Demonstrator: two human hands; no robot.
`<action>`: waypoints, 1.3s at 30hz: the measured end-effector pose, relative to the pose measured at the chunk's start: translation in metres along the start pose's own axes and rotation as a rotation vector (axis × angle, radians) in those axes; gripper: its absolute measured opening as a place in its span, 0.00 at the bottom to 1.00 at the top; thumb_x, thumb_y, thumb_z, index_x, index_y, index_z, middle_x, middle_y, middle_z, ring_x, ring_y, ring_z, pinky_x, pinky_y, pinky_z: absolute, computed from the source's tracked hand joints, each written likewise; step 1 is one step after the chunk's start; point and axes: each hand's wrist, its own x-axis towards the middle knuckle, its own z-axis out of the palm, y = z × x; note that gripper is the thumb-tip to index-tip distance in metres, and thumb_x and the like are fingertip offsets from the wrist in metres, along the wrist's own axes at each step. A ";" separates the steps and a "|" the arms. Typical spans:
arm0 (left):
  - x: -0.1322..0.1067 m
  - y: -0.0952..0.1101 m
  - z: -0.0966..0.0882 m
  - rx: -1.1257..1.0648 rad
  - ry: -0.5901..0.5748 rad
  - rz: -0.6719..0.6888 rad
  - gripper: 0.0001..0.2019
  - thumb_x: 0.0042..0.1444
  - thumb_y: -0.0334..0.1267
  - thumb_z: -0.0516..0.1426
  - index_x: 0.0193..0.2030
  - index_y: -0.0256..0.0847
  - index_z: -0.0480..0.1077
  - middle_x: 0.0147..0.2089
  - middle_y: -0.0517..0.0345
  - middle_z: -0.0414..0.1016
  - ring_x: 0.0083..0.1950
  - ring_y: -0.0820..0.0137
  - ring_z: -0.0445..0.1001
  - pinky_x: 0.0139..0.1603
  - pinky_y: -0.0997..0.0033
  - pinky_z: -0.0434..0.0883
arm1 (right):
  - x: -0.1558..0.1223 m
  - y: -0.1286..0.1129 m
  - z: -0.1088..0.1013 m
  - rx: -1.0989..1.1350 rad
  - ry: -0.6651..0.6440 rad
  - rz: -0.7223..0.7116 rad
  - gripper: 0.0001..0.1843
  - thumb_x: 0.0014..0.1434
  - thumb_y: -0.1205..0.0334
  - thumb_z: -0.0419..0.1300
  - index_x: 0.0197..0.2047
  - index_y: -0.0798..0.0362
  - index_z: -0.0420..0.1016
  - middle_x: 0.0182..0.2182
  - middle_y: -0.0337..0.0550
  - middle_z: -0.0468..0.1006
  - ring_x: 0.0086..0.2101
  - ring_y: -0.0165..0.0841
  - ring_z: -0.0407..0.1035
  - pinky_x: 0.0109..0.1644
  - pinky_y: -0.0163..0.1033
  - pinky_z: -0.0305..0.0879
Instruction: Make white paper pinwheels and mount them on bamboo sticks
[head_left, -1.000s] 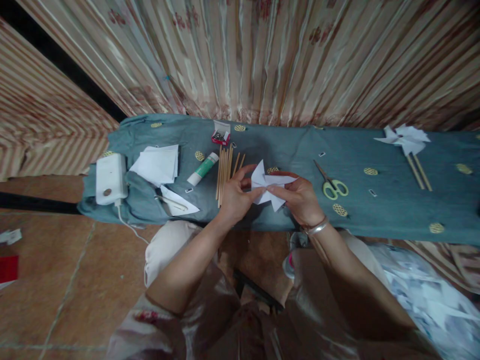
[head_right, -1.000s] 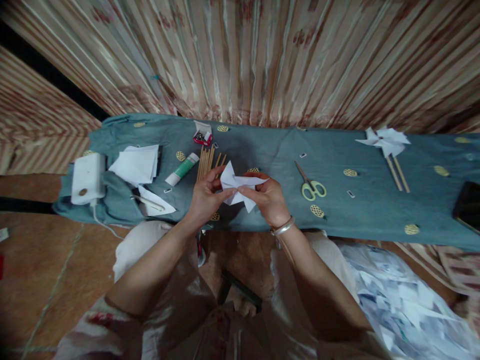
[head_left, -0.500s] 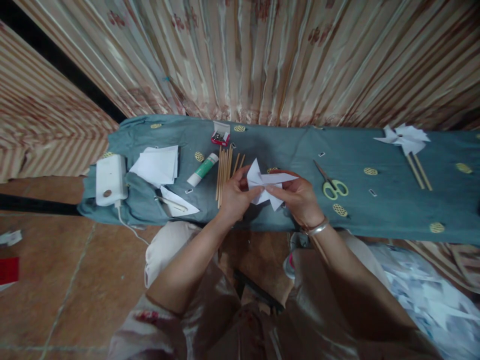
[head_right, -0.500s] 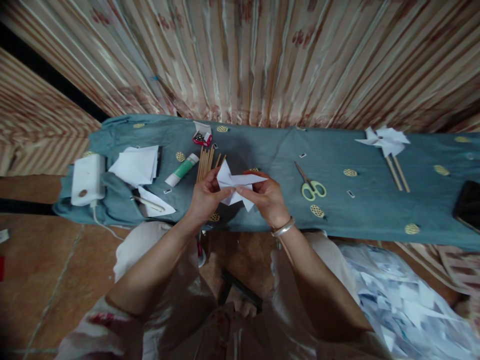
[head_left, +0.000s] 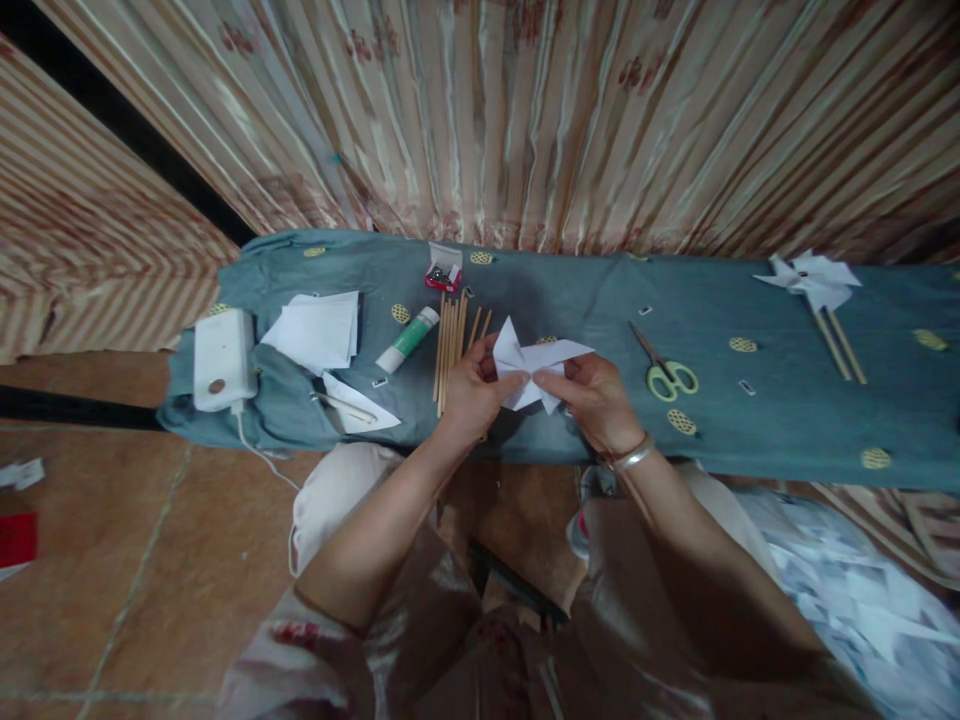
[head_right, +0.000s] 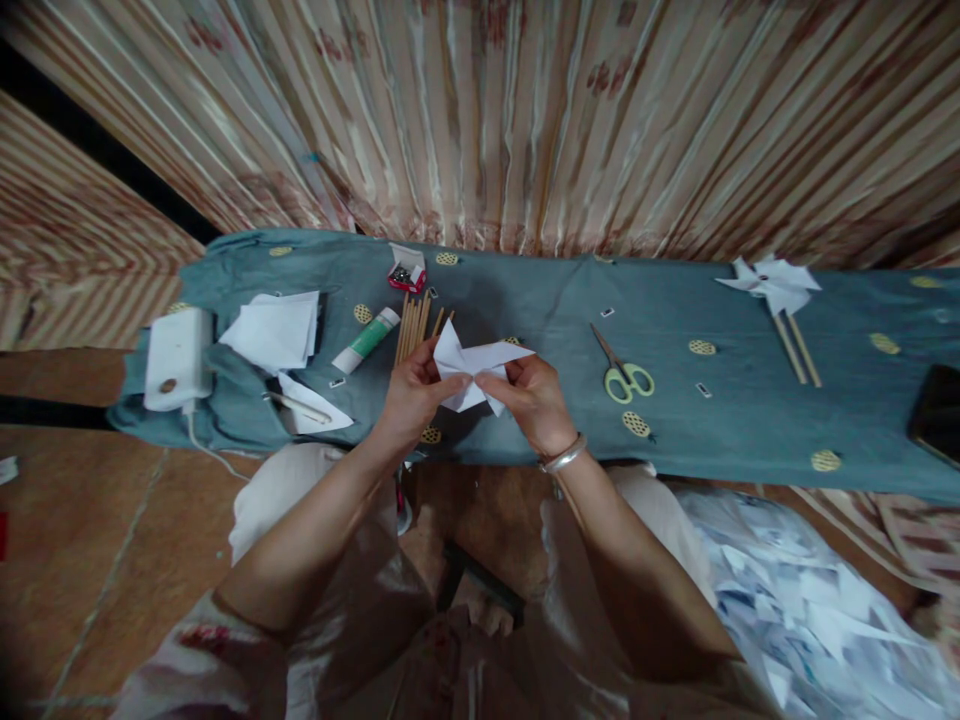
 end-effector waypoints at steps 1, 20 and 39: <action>0.000 0.000 0.000 -0.006 -0.003 0.003 0.27 0.32 0.33 0.69 0.44 0.40 0.73 0.34 0.61 0.82 0.35 0.66 0.80 0.39 0.66 0.76 | 0.000 0.001 0.000 -0.004 0.006 0.000 0.19 0.41 0.51 0.75 0.36 0.50 0.81 0.34 0.38 0.85 0.34 0.37 0.78 0.43 0.41 0.74; 0.020 0.031 -0.035 -0.066 0.172 0.291 0.18 0.32 0.33 0.70 0.35 0.40 0.74 0.31 0.61 0.81 0.31 0.70 0.77 0.36 0.71 0.75 | 0.010 0.006 -0.022 -0.094 0.242 -0.125 0.21 0.46 0.44 0.72 0.38 0.49 0.80 0.34 0.43 0.84 0.37 0.35 0.77 0.45 0.42 0.74; 0.030 0.097 -0.097 -0.173 0.434 0.492 0.21 0.35 0.33 0.71 0.38 0.42 0.73 0.33 0.63 0.79 0.38 0.71 0.78 0.46 0.71 0.75 | 0.104 -0.005 0.050 -1.061 -0.078 -0.418 0.10 0.59 0.68 0.57 0.38 0.53 0.81 0.39 0.45 0.83 0.42 0.39 0.75 0.52 0.44 0.66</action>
